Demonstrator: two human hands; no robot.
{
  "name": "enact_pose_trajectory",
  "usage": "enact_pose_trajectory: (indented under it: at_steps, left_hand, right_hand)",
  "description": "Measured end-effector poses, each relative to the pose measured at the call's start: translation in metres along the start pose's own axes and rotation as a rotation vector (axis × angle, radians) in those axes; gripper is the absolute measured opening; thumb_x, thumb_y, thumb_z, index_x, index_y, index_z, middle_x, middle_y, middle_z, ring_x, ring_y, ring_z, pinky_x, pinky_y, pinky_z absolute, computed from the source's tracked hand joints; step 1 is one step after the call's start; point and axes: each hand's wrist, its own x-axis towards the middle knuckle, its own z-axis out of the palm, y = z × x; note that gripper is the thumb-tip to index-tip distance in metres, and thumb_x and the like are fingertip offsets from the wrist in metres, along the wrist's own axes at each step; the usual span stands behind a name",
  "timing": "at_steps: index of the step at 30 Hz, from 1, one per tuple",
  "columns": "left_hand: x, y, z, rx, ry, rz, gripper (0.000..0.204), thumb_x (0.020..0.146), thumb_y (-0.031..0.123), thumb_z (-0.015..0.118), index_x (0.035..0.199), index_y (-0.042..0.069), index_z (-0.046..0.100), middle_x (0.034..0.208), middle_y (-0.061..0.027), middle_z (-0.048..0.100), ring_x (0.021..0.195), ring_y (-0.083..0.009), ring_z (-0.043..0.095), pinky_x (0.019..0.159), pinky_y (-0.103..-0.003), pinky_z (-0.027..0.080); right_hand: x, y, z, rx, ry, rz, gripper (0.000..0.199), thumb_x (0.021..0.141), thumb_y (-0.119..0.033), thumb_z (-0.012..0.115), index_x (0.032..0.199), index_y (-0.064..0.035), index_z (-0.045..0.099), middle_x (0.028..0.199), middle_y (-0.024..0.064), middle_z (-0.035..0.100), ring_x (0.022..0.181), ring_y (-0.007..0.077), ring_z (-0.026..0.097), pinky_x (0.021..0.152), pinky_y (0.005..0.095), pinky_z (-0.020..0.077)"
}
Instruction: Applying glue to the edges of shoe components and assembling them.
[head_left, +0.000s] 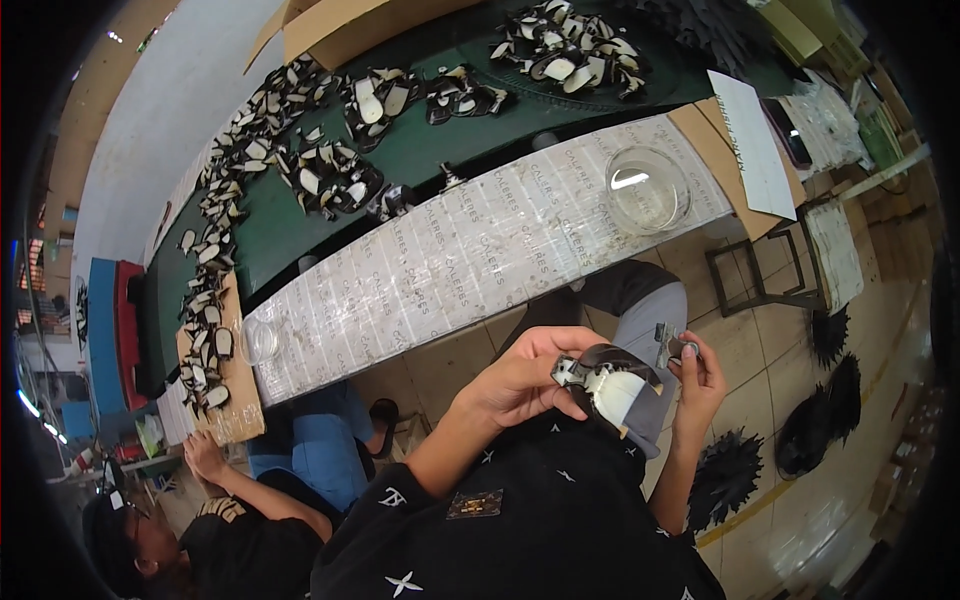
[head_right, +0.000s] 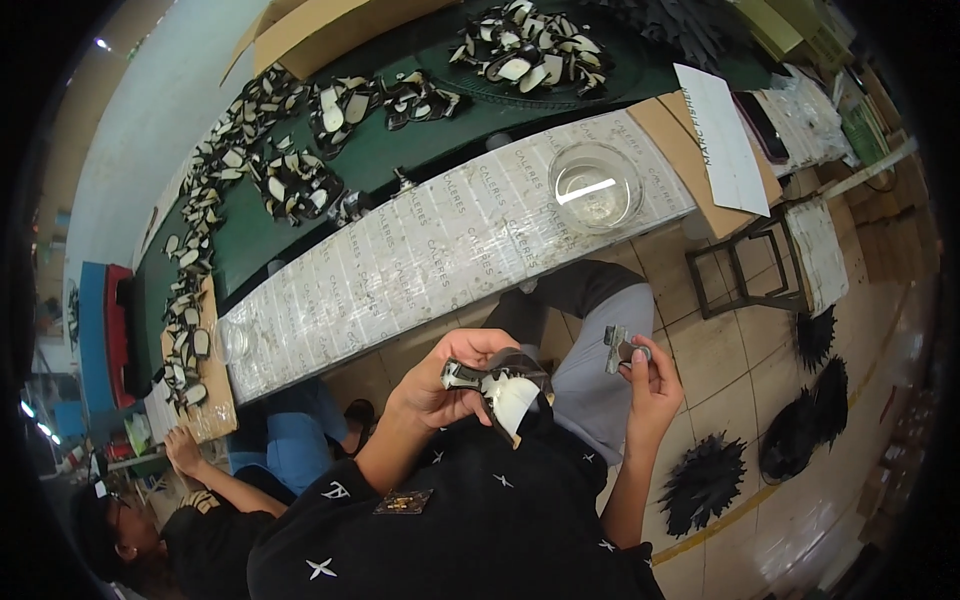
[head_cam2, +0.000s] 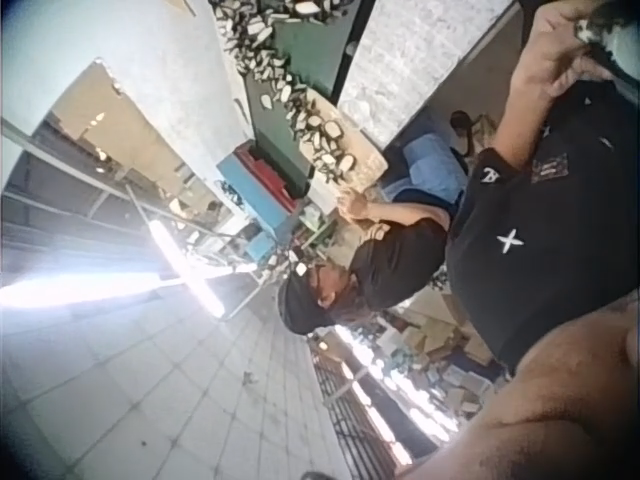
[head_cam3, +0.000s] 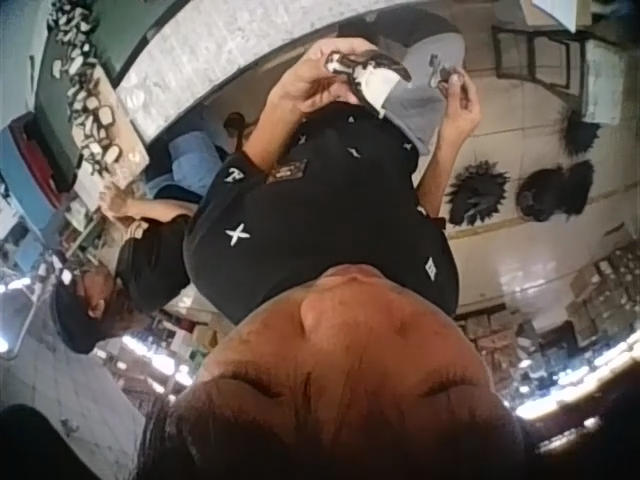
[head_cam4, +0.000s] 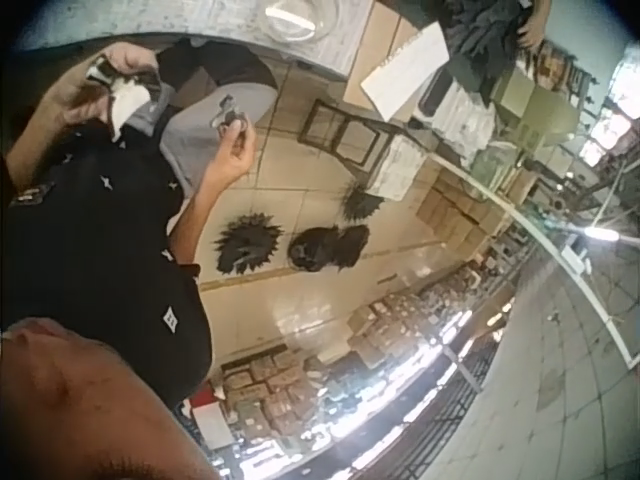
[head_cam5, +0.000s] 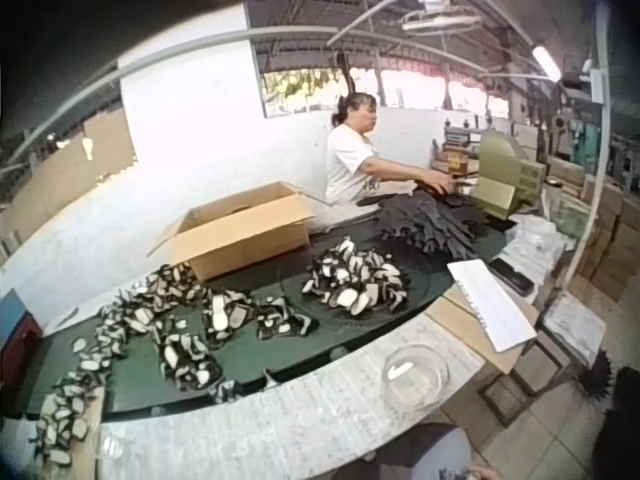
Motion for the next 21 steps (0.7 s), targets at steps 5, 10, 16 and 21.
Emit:
enact_pose_trajectory:
  at_steps: [5,10,16,21]
  left_hand:
    - [0.005,-0.006,0.016,-0.133,-0.030,0.010,0.043,0.091,0.009,0.059,0.125,-0.012,0.042,0.113,-0.0207,0.058,0.097,-0.0290,0.066,0.078,-0.038,0.061]
    - [0.008,-0.004,0.029,-0.001,0.110,-0.082,0.048,0.088,0.013,0.064,0.120,-0.015,0.042,0.097,-0.0223,0.061,0.077,-0.0254,0.070,0.064,-0.033,0.063]
    - [0.014,0.001,0.043,0.212,0.095,-0.221,0.038,0.089,0.012,0.063,0.115,-0.014,0.052,0.088,-0.0179,0.065,0.063,-0.0172,0.068,0.050,-0.025,0.059]
    - [0.018,0.001,0.045,0.239,0.090,-0.271,0.036,0.088,0.010,0.063,0.115,-0.013,0.053,0.086,-0.0156,0.066,0.062,-0.0165,0.068,0.049,-0.024,0.059]
  right_hand:
    - [0.012,0.061,-0.009,0.042,-0.025,0.139,0.024,0.093,-0.016,0.061,0.112,-0.0008,0.064,0.103,0.0055,0.063,0.088,0.0088,0.059,0.072,0.0225,0.0540]
    - [0.008,0.113,-0.006,0.152,0.016,0.255,0.026,0.093,-0.019,0.062,0.110,-0.0003,0.065,0.094,0.0045,0.065,0.080,0.0091,0.061,0.067,0.0210,0.0536]
    - [0.002,0.124,-0.006,0.109,-0.016,0.158,0.026,0.093,-0.018,0.062,0.112,0.0011,0.063,0.092,0.0050,0.064,0.079,0.0089,0.061,0.067,0.0212,0.0534]
    - [0.009,0.121,-0.010,0.206,-0.027,0.279,0.025,0.094,-0.018,0.061,0.110,0.0003,0.063,0.094,0.0048,0.064,0.078,0.0091,0.059,0.067,0.0217,0.0518]
